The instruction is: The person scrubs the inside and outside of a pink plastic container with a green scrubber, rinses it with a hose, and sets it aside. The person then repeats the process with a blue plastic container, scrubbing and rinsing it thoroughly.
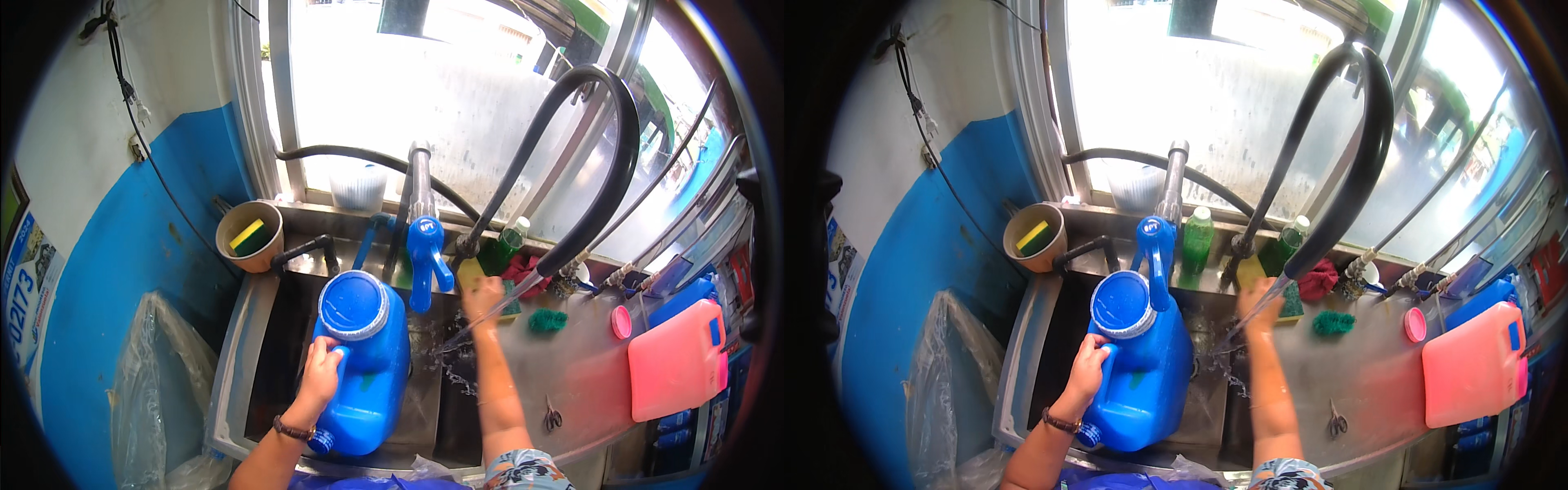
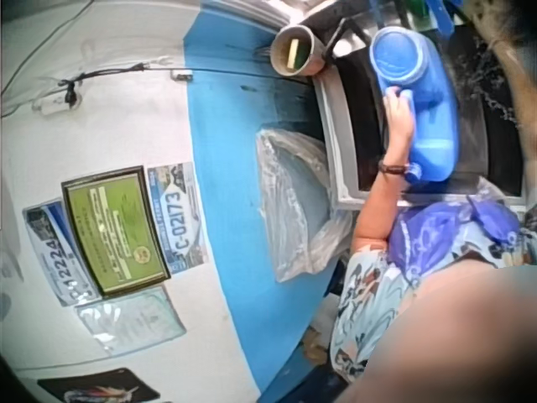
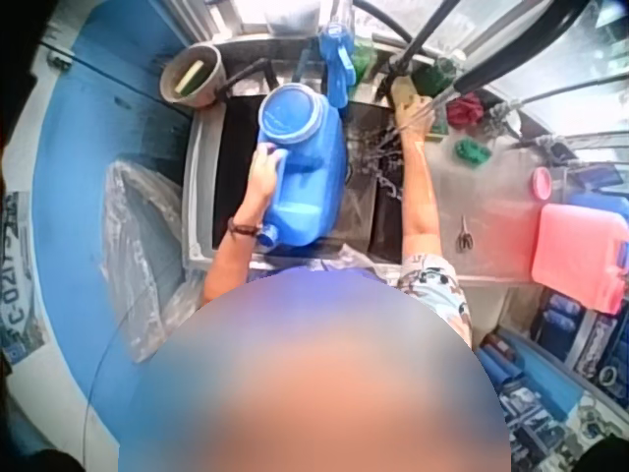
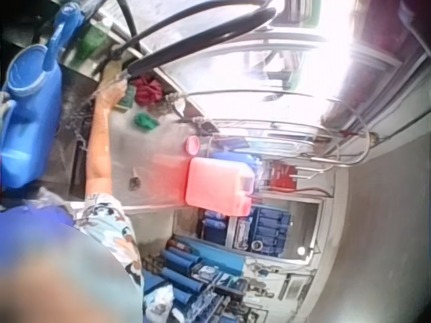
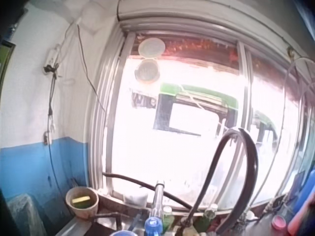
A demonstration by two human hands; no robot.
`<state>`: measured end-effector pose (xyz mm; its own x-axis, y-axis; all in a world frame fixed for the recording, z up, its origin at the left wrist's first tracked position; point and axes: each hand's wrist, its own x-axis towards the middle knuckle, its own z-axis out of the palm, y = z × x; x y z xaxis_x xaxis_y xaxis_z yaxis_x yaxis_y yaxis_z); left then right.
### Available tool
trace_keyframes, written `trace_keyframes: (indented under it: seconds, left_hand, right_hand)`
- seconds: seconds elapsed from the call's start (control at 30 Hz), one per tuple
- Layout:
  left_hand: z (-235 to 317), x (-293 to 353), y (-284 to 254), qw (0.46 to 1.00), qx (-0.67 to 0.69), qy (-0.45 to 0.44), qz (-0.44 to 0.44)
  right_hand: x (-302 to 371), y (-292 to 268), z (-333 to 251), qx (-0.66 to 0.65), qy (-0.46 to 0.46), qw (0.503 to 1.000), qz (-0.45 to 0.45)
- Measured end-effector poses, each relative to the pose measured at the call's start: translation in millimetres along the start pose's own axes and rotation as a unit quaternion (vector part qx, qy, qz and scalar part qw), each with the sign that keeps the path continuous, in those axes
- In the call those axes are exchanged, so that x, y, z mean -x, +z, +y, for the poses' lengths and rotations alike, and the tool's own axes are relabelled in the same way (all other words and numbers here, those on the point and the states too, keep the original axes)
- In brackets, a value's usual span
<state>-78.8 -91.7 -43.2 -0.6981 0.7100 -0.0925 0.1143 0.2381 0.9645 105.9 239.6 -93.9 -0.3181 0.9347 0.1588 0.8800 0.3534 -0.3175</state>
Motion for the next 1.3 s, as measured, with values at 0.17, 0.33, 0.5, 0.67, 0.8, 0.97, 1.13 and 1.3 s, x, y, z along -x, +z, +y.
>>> trace_keyframes:
  seconds: [0.17,0.33,0.5,0.67,0.8,0.97,1.13,1.3]
  left_hand:
    - [1.7,-17.0,15.3,0.997,-0.071,0.035,-0.005]
    - [14.4,-32.8,24.0,0.994,-0.102,0.029,-0.029]
    - [36.3,-27.1,52.1,0.978,-0.184,0.088,-0.049]
    - [45.9,-13.7,66.7,0.948,-0.294,0.091,-0.083]
    - [45.5,-23.4,39.8,0.939,-0.313,0.127,-0.056]
    - [40.7,-4.3,61.1,0.927,-0.306,0.202,-0.077]
    - [31.0,-29.2,39.2,0.928,-0.283,0.24,-0.03]
    - [17.3,-51.0,-2.6,0.966,-0.245,0.037,-0.067]
  right_hand:
    - [55.9,-19.6,71.5,0.091,-0.085,0.99,0.064]
    - [161.0,-49.2,33.9,-0.127,-0.086,0.988,-0.025]
    - [191.7,-72.1,-57.8,-0.203,-0.458,0.865,-0.035]
    - [175.9,-63.2,-104.6,-0.209,-0.555,0.794,-0.133]
    - [192.6,-68.7,-80.8,-0.211,-0.569,0.789,-0.097]
    - [181.0,-37.6,-121.5,-0.249,-0.387,0.828,-0.321]
    - [187.2,-19.8,-128.8,-0.288,-0.431,0.842,-0.148]
    - [271.2,-47.8,-81.1,-0.382,-0.392,0.835,-0.064]
